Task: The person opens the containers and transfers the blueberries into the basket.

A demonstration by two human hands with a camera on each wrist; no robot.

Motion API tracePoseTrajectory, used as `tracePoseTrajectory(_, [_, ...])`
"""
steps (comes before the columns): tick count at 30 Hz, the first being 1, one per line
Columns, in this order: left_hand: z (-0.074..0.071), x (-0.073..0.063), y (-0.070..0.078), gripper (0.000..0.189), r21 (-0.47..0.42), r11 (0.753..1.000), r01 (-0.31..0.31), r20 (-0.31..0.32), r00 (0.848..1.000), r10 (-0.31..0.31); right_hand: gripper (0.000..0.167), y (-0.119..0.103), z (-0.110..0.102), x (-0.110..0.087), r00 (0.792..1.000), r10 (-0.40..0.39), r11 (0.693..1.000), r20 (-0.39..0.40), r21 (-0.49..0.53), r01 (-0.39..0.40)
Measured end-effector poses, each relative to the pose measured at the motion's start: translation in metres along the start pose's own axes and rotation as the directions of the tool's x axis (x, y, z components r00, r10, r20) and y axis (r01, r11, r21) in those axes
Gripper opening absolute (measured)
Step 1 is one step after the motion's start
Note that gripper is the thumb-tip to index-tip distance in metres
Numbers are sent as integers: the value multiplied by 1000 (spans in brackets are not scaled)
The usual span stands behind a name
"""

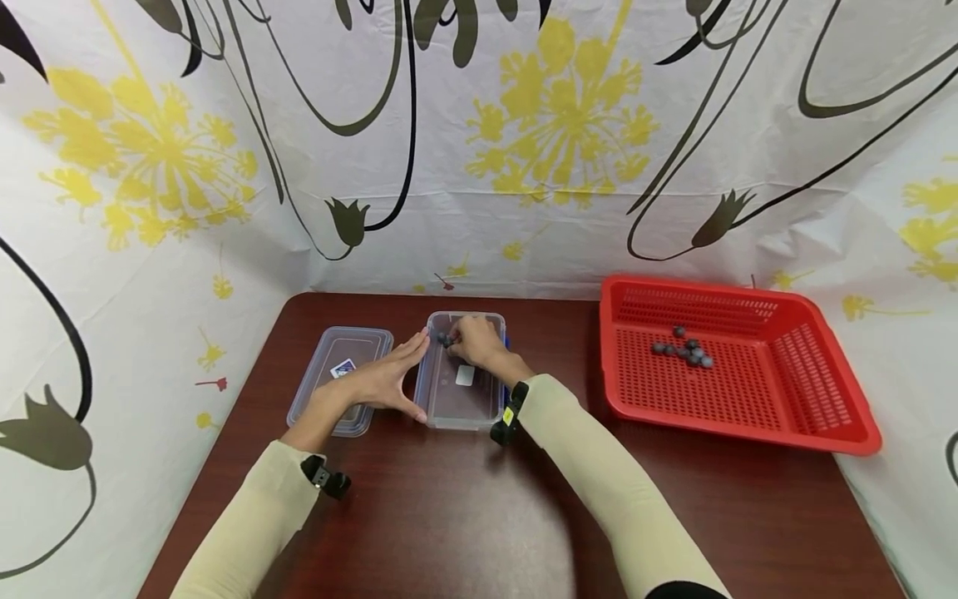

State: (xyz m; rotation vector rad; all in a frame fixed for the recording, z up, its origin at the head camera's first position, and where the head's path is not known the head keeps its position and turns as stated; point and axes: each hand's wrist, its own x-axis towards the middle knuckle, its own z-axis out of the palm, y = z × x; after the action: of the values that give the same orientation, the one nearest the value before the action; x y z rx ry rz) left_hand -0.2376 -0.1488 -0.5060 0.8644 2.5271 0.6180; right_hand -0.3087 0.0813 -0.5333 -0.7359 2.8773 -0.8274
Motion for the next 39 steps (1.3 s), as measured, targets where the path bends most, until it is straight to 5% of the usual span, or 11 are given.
tracePoseTrajectory(10, [-2, -1, 3, 138, 6, 1000, 13, 9, 1000, -13, 18, -12, -38, -21, 995, -87, 996, -55, 31, 89])
tracePoseTrajectory(23, [-1, -1, 2, 139, -1, 1000, 15, 5, 1000, -15, 20, -4, -115, -71, 986, -116, 993, -116, 2, 117])
tracePoseTrajectory(29, [-1, -2, 3, 139, -7, 1000, 23, 5, 1000, -23, 16, 23, -155, -99, 985, -121, 991, -121, -66, 113])
tracePoseTrajectory(39, [-2, -2, 4, 140, -20, 999, 38, 10, 999, -38, 13, 100, -209, -144, 994, -48, 985, -103, -170, 30])
